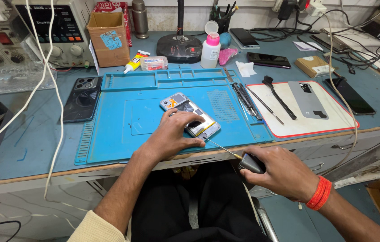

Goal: The person heats the back cover of a smartphone with a heat gun and pries along its edge to loosen the adhesive. They lift off the back cover, set it aside, then press the cover back onto the phone and power the device on to check that it boots.

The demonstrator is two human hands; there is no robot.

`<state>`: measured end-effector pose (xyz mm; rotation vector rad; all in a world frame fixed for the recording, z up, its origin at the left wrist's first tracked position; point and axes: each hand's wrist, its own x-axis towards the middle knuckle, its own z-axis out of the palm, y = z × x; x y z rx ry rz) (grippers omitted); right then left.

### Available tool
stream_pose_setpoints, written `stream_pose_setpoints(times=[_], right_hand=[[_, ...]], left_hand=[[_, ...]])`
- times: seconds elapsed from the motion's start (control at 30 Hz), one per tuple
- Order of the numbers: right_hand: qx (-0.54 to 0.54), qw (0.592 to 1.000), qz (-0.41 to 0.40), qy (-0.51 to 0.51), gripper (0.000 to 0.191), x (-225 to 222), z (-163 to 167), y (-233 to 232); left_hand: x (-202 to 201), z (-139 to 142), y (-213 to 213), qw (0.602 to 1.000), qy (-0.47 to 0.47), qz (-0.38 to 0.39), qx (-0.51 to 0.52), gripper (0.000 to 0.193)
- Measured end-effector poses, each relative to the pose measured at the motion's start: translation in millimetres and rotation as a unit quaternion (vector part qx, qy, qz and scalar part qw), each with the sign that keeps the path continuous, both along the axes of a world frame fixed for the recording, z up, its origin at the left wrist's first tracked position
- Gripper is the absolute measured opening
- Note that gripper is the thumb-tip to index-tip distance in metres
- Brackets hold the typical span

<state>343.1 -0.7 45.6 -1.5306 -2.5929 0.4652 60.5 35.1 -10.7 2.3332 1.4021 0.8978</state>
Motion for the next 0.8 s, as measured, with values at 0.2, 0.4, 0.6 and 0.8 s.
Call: stream_pose_setpoints(times=[0.2,0.4,0.6,0.8], right_hand=[[0.0,1.0,0.003,-0.001,0.051,-1.1,-1.8,-0.4],[0.023,1.0,0.004,0.014,0.05,2.9,-2.3,1.8],[0.025,0.999,0.013,0.02,0.049,3.8,-6.1,3.9],[0.032,0.999,0.027,0.022,0.049,3.3,-4.3,4.0]], left_hand=[[-0.4,-0.5,0.1,1.0,-0.005,-0.001,0.001,0.064],[-0.5,-2.0,0.3,1.0,-0.009,-0.007,0.009,0.063],[-0.8,-0.4,-1.1,1.0,-0.003,-0.012,0.02,0.059],[-0.9,0.9,-4.1,0.993,-0.01,-0.057,0.102,0.046]])
